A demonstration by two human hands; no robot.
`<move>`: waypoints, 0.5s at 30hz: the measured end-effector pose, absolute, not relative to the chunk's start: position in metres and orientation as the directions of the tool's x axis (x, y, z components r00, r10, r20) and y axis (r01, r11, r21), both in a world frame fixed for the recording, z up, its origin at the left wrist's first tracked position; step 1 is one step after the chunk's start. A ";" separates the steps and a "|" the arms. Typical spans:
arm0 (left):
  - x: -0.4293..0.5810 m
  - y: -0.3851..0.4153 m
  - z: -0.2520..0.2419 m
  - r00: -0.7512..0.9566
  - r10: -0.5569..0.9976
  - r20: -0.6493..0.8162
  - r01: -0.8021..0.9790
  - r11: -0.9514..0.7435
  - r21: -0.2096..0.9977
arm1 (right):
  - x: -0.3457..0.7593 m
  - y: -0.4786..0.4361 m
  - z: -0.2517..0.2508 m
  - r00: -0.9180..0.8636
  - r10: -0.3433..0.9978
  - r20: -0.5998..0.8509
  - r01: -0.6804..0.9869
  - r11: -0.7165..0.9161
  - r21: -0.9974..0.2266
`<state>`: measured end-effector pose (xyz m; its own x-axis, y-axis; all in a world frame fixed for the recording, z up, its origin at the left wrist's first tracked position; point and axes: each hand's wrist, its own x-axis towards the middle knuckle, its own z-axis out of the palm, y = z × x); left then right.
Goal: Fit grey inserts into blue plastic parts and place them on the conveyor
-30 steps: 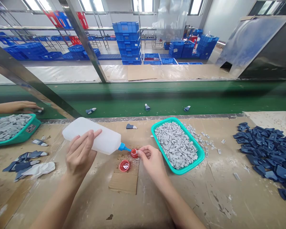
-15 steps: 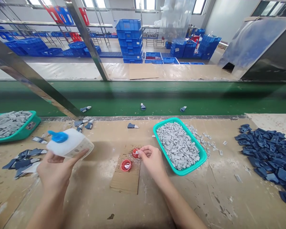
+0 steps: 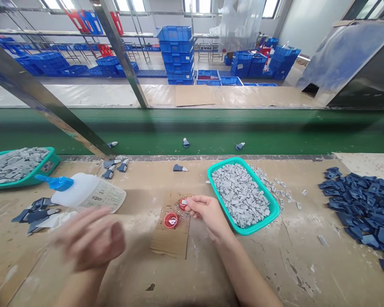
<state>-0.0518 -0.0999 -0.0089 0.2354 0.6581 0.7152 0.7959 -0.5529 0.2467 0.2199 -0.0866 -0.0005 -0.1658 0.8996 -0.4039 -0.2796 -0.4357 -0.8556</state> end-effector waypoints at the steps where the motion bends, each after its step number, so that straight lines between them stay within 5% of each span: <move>1: -0.035 -0.084 -0.007 0.362 0.625 0.692 0.741 -0.643 0.193 | 0.220 -0.087 0.001 -0.164 0.904 -0.396 -0.279 -0.427 -0.860; 3: -0.002 -0.043 -0.004 0.511 0.647 0.566 0.664 -0.715 0.217 | 0.221 -0.088 0.003 -0.133 0.925 -0.355 -0.244 -0.377 -0.893; 7: 0.038 0.031 -0.010 0.549 0.777 0.309 0.615 -0.626 0.480 | 0.221 -0.087 0.002 -0.041 0.954 -0.298 -0.122 -0.300 -0.946; 15: 0.029 0.021 -0.016 0.324 0.914 0.245 0.507 -0.387 0.770 | 0.222 -0.086 0.009 0.045 0.970 -0.238 -0.168 -0.228 -0.959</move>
